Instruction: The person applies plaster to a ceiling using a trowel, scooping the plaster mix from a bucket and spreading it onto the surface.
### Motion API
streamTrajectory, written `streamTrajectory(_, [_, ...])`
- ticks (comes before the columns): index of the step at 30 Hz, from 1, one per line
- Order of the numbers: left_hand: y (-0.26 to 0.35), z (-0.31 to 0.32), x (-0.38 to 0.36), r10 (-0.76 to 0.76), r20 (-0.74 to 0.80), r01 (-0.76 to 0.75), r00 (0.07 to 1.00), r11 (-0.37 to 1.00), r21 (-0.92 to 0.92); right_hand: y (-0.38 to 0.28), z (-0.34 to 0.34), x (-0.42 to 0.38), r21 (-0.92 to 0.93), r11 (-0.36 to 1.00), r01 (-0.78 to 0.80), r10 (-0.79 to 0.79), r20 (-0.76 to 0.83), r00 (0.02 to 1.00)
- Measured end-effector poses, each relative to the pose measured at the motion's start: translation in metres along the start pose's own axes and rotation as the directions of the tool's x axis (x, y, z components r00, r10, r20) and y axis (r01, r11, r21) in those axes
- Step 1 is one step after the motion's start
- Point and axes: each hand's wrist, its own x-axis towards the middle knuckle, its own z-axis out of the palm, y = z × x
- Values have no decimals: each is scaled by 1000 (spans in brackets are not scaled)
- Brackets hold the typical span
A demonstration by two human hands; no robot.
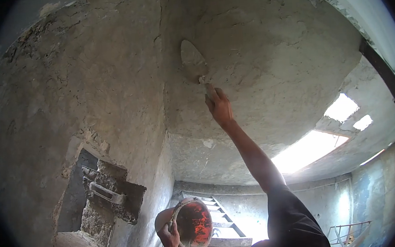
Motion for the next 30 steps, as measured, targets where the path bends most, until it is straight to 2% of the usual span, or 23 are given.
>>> streamTrajectory(2, [-8, 3, -1, 61, -64, -62, 996, 998, -7, -2, -13, 0, 46, 999, -26, 25, 23, 999])
streamTrajectory(6, [-4, 1, -1, -5, -18, 5, 1000, 1000, 4, 24, -45, 1, 131, 985, -111, 132, -167, 977])
streamTrajectory(7, [1, 0, 1, 2, -6, -2, 1000, 1000, 1, 29, -54, 8, 131, 985, -111, 132, -164, 978])
streamTrajectory(9, [1, -1, 2, 5, 2, -5, 1000, 1000, -2, 35, -67, 27, 2, 994, -106, 98, -386, 917])
streamTrajectory(10, [-1, 0, 2, 19, -2, -19, 1000, 1000, -14, 35, -69, 39, 2, 995, -103, 96, -385, 918])
streamTrajectory(12, [-5, 2, 1, 32, -5, -32, 999, 999, -21, 36, -70, 54, -114, 988, -107, 34, -511, 859])
streamTrajectory(13, [-7, 3, 0, 11, 7, -10, 1000, 1000, -20, 34, -65, 52, -112, 988, -109, 37, -511, 859])
streamTrajectory(15, [-6, 4, -1, -7, 24, 8, 1000, 1000, -21, 31, -46, 44, -4, 966, -259, 253, -203, 946])
streamTrajectory(17, [-1, 2, -1, -36, 30, 37, 999, 999, -9, 46, -8, 26, -107, 988, 115, -128, -118, 985])
streamTrajectory(19, [-4, 3, -3, -9, 17, 9, 1000, 1000, -5, 21, -8, 8, 79, 997, -5, -14, 237, 972])
streamTrajectory(23, [0, 0, -2, 0, 2, 0, 1000, 1000, -12, 3, -27, -3, 105, 993, -46, 14, 293, 956])
streamTrajectory(25, [-2, 1, -4, 1, -10, -1, 1000, 1000, -25, 17, -37, -3, 118, 991, -55, 55, 5, 998])
streamTrajectory(27, [-3, 0, -4, -4, -3, 4, 1000, 999, -35, 29, -54, 2, 127, 968, -216, 231, -118, 966])
streamTrajectory(28, [-4, -1, -5, -9, -9, 9, 1000, 999, -35, 38, -58, 7, 132, 968, -213, 228, -115, 967])
streamTrajectory(29, [-5, 0, -4, -4, -7, 3, 1000, 1000, -28, 47, -59, 14, 22, 995, -101, 102, -352, 930])
streamTrajectory(30, [-6, 1, -5, 1, -2, -1, 1000, 1000, -18, 51, -57, 17, -110, 994, -20, -45, -554, 831])
